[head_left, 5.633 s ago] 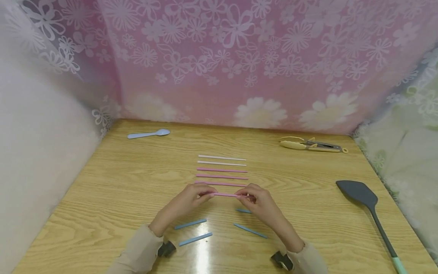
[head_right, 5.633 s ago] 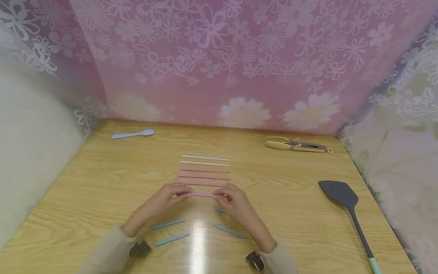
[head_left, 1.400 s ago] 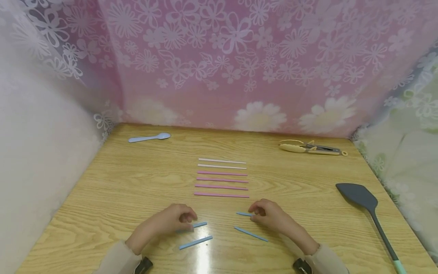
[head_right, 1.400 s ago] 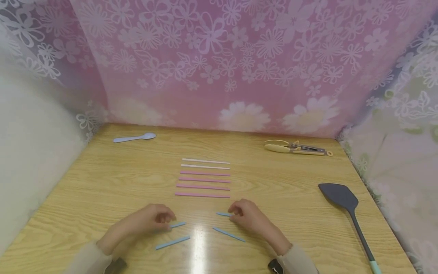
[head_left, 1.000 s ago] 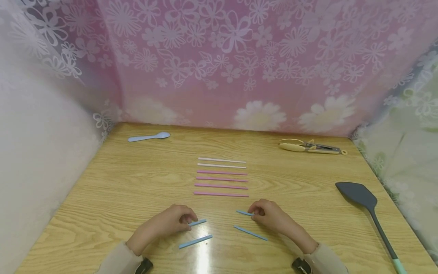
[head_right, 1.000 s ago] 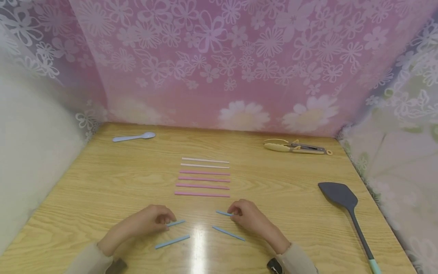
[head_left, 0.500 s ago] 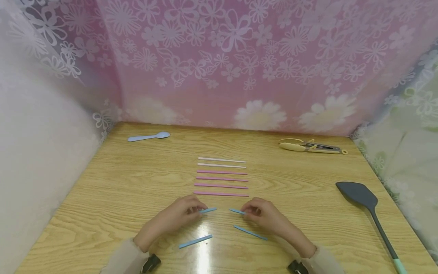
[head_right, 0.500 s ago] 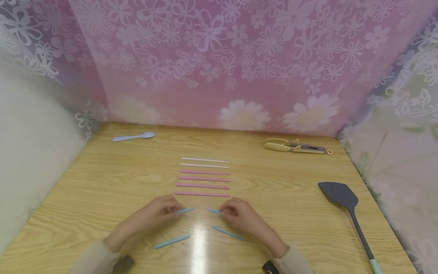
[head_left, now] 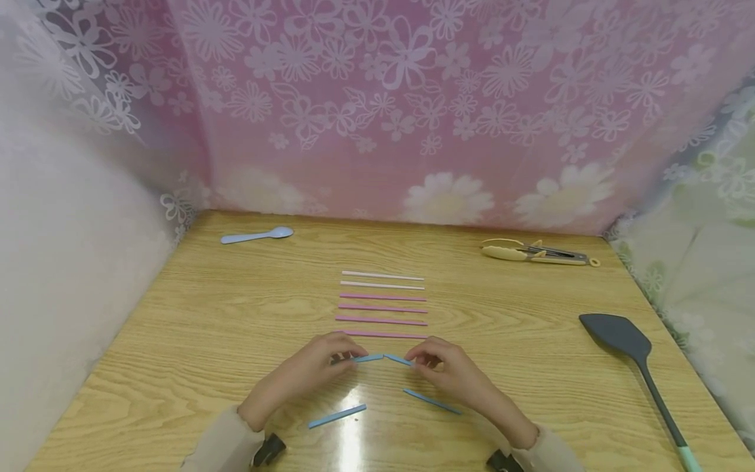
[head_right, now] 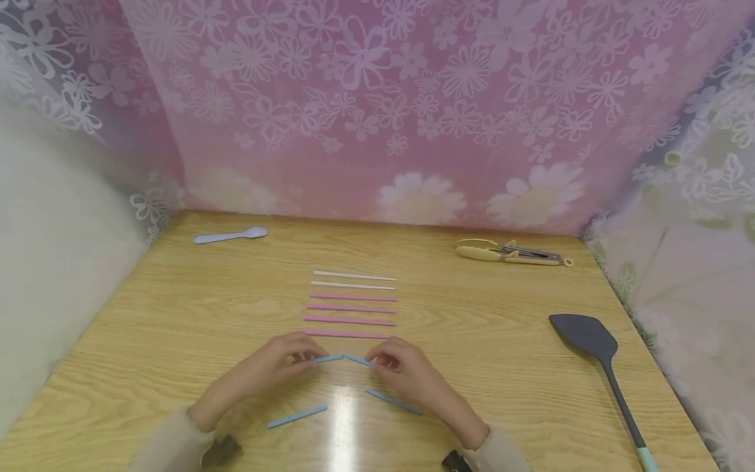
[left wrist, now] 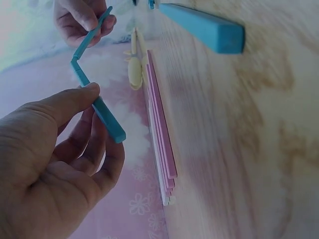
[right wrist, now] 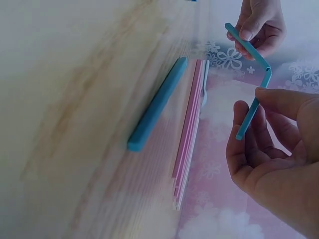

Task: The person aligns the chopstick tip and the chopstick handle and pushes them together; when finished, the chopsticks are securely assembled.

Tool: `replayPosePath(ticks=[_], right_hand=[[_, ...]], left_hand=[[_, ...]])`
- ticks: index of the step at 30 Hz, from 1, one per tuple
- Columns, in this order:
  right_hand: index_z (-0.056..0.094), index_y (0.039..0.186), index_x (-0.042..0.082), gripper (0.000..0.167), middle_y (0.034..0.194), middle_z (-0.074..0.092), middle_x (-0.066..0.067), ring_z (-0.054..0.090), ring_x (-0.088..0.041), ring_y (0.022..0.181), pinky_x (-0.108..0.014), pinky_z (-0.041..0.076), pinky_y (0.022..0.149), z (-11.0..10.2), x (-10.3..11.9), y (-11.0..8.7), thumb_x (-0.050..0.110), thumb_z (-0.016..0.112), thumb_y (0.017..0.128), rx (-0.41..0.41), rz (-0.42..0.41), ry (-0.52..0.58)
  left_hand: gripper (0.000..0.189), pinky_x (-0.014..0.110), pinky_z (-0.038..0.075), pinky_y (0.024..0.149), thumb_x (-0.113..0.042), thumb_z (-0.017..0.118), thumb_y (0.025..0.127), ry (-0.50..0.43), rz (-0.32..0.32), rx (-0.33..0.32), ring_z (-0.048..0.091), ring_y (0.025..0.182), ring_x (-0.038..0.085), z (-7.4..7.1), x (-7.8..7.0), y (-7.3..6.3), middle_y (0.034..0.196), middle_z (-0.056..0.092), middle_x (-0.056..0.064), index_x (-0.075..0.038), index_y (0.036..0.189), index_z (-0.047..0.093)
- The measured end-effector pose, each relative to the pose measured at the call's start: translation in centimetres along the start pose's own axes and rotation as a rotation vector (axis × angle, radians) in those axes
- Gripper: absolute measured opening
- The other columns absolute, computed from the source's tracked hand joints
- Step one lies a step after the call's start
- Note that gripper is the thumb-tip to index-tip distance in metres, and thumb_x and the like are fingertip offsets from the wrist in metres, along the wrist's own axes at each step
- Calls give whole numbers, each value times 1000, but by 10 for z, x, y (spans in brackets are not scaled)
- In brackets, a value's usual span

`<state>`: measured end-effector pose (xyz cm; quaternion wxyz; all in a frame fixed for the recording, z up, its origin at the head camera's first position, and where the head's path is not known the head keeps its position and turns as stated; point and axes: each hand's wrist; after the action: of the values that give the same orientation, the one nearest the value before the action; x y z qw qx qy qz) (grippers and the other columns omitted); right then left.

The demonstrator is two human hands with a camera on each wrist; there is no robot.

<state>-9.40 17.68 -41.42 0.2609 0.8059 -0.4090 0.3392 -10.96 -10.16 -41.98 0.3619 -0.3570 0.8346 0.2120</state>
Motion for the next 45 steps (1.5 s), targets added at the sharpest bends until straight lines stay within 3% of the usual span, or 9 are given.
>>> replayPosePath(ticks=[14, 21, 27, 35, 41, 45], right_hand=[[67, 100, 3, 12, 87, 62, -1, 53, -3, 78, -22, 51, 66, 0, 0, 0, 4, 65, 89, -24, -11, -1], [67, 102, 3, 13, 87, 66, -5, 53, -3, 78, -23, 50, 66, -1, 0, 0, 7, 62, 91, -9, 11, 13], [66, 106, 3, 15, 97, 65, -11, 53, -5, 78, -23, 51, 67, -3, 3, 0, 9, 58, 95, 1, 4, 51], [69, 101, 2, 14, 87, 61, -1, 41, -1, 65, -17, 41, 54, 0, 2, 3, 8, 64, 90, -66, -46, 45], [69, 98, 2, 11, 80, 56, 3, 39, 1, 63, -17, 40, 52, 2, 2, 2, 3, 65, 87, -110, -74, 36], [70, 97, 2, 11, 80, 57, 4, 38, 1, 62, -17, 39, 51, 3, 4, 1, 4, 65, 88, -121, -75, 32]], left_hand=[[21, 23, 51, 82, -8, 59, 94, -24, -21, -10, 57, 92, 12, -1, -2, 0, 102, 60, 0, -4, 114, 64], [21, 21, 50, 77, -7, 59, 94, -14, -19, -30, 56, 90, 13, 1, -2, 1, 101, 57, 0, -4, 114, 64], [20, 21, 50, 73, -14, 58, 96, -34, -11, -41, 53, 85, 8, 0, -4, 3, 101, 58, -1, -6, 112, 65], [16, 21, 50, 72, -14, 60, 95, -54, 10, -61, 53, 83, 6, 0, -7, 8, 97, 57, -2, -8, 108, 66], [14, 21, 52, 74, -11, 60, 94, -27, 77, -87, 56, 86, 8, 0, -7, 10, 98, 59, 0, -6, 105, 66], [14, 21, 52, 74, -11, 59, 94, -44, 83, -77, 56, 86, 8, 0, -8, 9, 98, 58, -1, -5, 106, 66]])
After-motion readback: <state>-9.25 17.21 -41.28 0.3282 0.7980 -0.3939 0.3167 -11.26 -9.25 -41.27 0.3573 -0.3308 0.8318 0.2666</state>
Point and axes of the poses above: each hand's wrist, its own y-axis towards the middle knuckle, its own z-axis out of the palm, x = y × z
